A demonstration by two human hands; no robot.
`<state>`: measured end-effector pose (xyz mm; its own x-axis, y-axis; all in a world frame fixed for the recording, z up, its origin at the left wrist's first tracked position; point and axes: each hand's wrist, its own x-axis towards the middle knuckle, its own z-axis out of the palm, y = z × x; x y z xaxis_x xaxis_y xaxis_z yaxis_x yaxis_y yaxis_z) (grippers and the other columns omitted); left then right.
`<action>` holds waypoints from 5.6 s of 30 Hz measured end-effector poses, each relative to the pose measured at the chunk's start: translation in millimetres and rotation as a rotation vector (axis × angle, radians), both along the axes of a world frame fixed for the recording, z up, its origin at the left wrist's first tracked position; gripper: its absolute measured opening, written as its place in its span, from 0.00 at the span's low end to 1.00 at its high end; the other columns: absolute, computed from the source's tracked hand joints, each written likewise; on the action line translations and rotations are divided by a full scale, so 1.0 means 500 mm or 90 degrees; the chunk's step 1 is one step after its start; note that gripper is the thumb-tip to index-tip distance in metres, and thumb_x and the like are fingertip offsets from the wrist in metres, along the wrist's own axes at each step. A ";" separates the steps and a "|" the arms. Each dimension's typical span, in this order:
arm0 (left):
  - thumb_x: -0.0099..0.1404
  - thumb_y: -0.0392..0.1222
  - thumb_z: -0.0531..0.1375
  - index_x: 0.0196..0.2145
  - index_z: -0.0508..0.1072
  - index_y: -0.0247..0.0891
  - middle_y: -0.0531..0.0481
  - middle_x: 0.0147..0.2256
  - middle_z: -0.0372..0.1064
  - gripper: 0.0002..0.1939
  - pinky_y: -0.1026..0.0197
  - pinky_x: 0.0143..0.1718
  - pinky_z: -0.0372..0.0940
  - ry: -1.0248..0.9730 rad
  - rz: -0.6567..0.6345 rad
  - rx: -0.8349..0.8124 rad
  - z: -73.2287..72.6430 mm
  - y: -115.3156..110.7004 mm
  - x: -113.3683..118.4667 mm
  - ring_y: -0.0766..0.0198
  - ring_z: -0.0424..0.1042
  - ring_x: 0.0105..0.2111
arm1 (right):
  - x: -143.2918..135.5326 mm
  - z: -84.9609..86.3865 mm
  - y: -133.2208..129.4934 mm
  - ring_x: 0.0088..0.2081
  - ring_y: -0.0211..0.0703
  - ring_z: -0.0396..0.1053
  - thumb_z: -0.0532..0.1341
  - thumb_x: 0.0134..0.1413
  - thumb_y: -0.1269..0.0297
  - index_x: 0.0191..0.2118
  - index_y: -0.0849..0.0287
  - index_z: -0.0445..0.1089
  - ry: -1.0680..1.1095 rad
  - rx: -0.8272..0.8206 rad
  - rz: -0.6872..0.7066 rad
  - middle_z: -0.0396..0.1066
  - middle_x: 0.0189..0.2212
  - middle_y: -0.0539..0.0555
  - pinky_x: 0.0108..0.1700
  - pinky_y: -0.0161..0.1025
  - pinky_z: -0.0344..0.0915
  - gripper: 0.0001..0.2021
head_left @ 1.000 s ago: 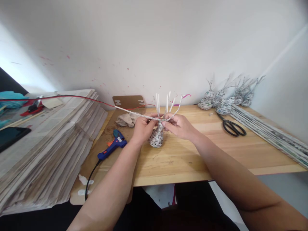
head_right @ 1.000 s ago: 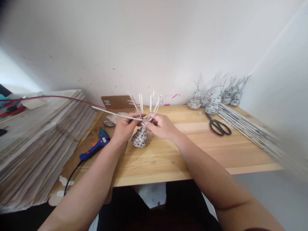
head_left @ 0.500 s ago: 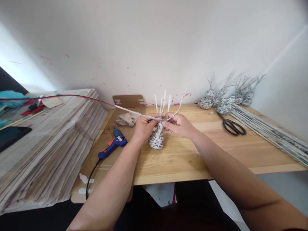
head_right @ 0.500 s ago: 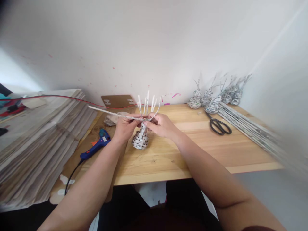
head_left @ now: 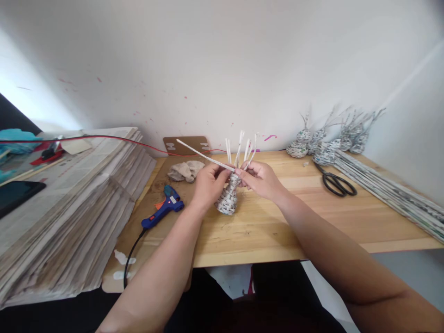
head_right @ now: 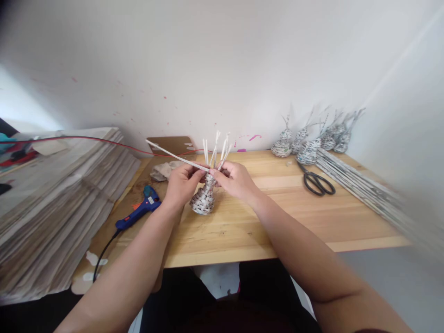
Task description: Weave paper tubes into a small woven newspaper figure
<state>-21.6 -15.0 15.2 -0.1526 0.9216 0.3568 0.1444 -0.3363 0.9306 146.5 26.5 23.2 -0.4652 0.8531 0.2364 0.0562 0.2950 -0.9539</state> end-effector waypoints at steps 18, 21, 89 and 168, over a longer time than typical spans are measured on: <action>0.46 0.61 0.72 0.30 0.79 0.34 0.48 0.26 0.77 0.26 0.62 0.31 0.72 -0.135 -0.048 -0.078 0.013 0.001 0.000 0.67 0.72 0.24 | 0.007 -0.009 0.004 0.27 0.39 0.70 0.65 0.54 0.49 0.35 0.60 0.73 -0.114 0.061 -0.006 0.73 0.26 0.52 0.30 0.37 0.68 0.16; 0.47 0.62 0.72 0.31 0.79 0.34 0.48 0.26 0.76 0.27 0.62 0.31 0.71 -0.138 -0.063 -0.097 0.006 0.003 -0.001 0.66 0.71 0.24 | 0.005 -0.009 0.004 0.27 0.39 0.70 0.65 0.55 0.51 0.34 0.60 0.73 -0.113 0.048 0.007 0.73 0.25 0.51 0.30 0.36 0.68 0.15; 0.57 0.47 0.70 0.37 0.80 0.37 0.46 0.40 0.77 0.13 0.57 0.42 0.76 -0.157 -0.108 -0.015 0.011 -0.021 0.017 0.61 0.76 0.39 | -0.013 0.009 0.002 0.24 0.35 0.66 0.68 0.43 0.55 0.27 0.58 0.64 0.122 -0.185 -0.057 0.67 0.22 0.46 0.24 0.32 0.62 0.15; 0.62 0.49 0.64 0.34 0.71 0.39 0.51 0.34 0.71 0.12 0.64 0.33 0.75 -0.143 0.013 0.005 -0.006 -0.015 0.044 0.66 0.73 0.34 | 0.005 0.013 -0.027 0.26 0.41 0.66 0.62 0.60 0.55 0.37 0.55 0.71 -0.264 0.386 -0.179 0.72 0.25 0.51 0.31 0.37 0.56 0.09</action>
<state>0.4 -22.5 12.3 -0.2476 0.9148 0.3192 -0.0593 -0.3431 0.9374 149.0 13.0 29.5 -0.4027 0.7298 0.5525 0.5227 0.6788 -0.5158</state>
